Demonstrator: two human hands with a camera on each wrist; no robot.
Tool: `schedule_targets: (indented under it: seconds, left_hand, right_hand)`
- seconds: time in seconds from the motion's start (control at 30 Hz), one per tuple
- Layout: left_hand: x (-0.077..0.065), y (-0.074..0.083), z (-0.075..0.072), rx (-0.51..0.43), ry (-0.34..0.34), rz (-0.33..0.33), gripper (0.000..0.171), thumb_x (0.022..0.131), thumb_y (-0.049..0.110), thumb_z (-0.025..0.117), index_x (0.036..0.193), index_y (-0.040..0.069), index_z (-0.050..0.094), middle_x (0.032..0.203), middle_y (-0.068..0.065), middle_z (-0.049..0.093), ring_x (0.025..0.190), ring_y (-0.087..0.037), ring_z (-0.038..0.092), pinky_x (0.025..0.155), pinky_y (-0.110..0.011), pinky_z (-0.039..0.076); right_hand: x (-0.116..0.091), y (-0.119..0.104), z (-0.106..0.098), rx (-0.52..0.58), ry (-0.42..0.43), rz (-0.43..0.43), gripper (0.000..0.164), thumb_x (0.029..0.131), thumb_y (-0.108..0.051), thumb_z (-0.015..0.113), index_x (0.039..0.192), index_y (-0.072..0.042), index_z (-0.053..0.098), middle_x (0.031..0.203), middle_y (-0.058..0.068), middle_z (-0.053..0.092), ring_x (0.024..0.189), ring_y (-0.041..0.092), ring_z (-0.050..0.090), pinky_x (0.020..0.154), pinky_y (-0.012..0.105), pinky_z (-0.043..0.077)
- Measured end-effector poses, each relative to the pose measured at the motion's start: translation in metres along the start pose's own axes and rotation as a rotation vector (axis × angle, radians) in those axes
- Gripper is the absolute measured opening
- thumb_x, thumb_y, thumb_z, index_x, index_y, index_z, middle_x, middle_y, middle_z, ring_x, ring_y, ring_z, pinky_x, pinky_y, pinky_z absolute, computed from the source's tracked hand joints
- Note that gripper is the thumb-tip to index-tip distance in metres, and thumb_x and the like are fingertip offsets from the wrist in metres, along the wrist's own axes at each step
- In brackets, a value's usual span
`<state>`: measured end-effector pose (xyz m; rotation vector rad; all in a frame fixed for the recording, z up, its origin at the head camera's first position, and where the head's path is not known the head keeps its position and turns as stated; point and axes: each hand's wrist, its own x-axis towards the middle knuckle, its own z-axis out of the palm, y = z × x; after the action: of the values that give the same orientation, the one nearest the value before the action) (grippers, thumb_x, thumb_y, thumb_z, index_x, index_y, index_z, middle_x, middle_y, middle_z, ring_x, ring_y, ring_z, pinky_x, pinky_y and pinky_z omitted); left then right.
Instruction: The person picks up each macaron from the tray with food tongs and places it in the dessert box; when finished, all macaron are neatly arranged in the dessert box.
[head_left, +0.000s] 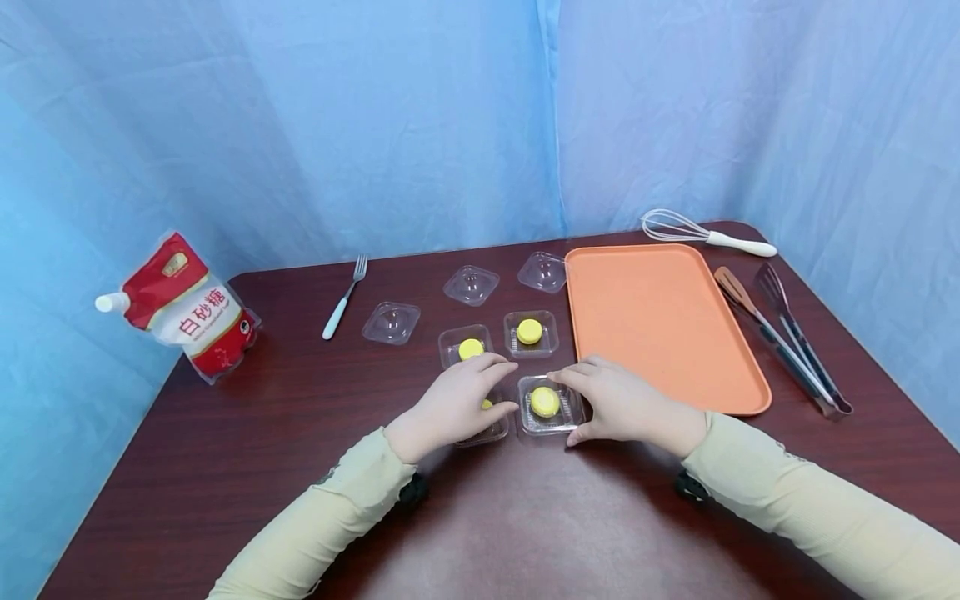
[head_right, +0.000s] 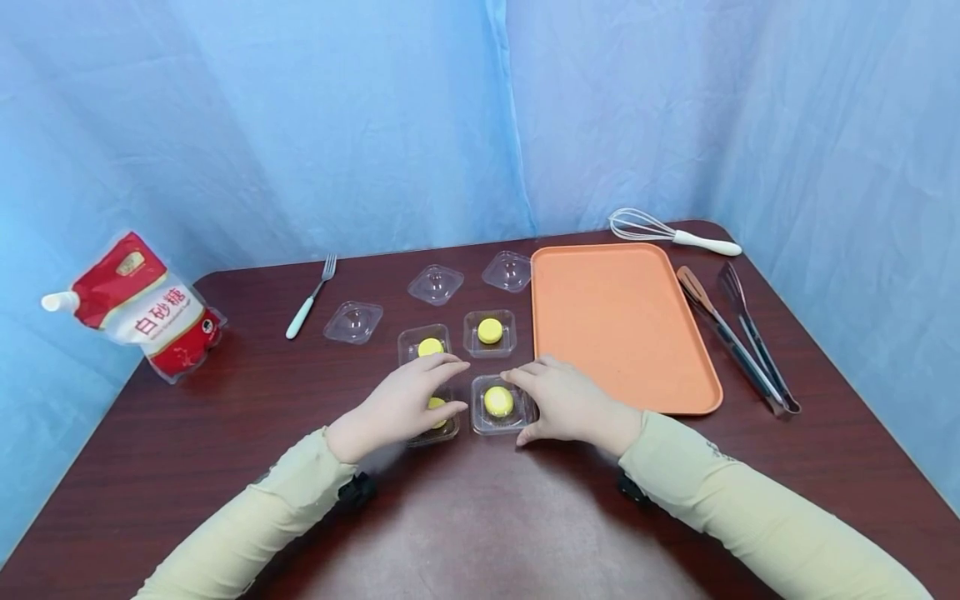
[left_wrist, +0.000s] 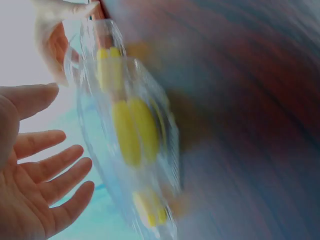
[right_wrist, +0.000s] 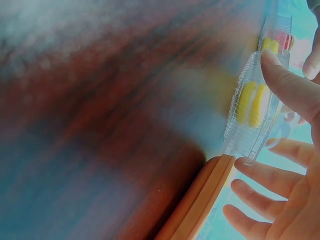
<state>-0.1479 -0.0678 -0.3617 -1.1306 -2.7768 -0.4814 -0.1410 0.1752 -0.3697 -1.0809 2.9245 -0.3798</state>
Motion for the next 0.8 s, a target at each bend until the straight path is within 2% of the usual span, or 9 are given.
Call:
schedule_targets:
  seconds: [0.37,0.6,0.8]
  left_hand:
    - [-0.01,-0.032,-0.009,0.038,0.06,-0.069,0.042,0.085,0.024,0.07,0.121,0.003,0.061,0.116,-0.01,0.061,0.105,-0.024,0.061,0.09,-0.039,0.05]
    - [-0.015,-0.051,-0.016,0.021,0.106,-0.135,0.041,0.085,0.021,0.07,0.12,0.001,0.061,0.116,-0.013,0.061,0.104,-0.026,0.061,0.089,-0.041,0.05]
    - [-0.019,-0.069,-0.017,0.054,0.108,-0.195,0.042,0.085,0.022,0.069,0.121,0.001,0.061,0.114,-0.014,0.061,0.104,-0.027,0.061,0.09,-0.042,0.049]
  right_hand:
    - [0.0,0.0,0.0,-0.003,-0.005,-0.005,0.08,0.061,-0.043,0.086,0.126,-0.005,0.057,0.117,0.009,0.065,0.104,0.026,0.056,0.09,0.041,0.047]
    - [0.0,-0.002,-0.002,-0.009,-0.009,0.0,0.08,0.061,-0.043,0.086,0.125,-0.005,0.058,0.116,0.009,0.065,0.103,0.026,0.056,0.088,0.041,0.048]
    - [0.0,-0.003,-0.002,-0.003,-0.016,0.012,0.08,0.061,-0.042,0.086,0.126,-0.005,0.057,0.117,0.009,0.064,0.104,0.026,0.055,0.089,0.041,0.048]
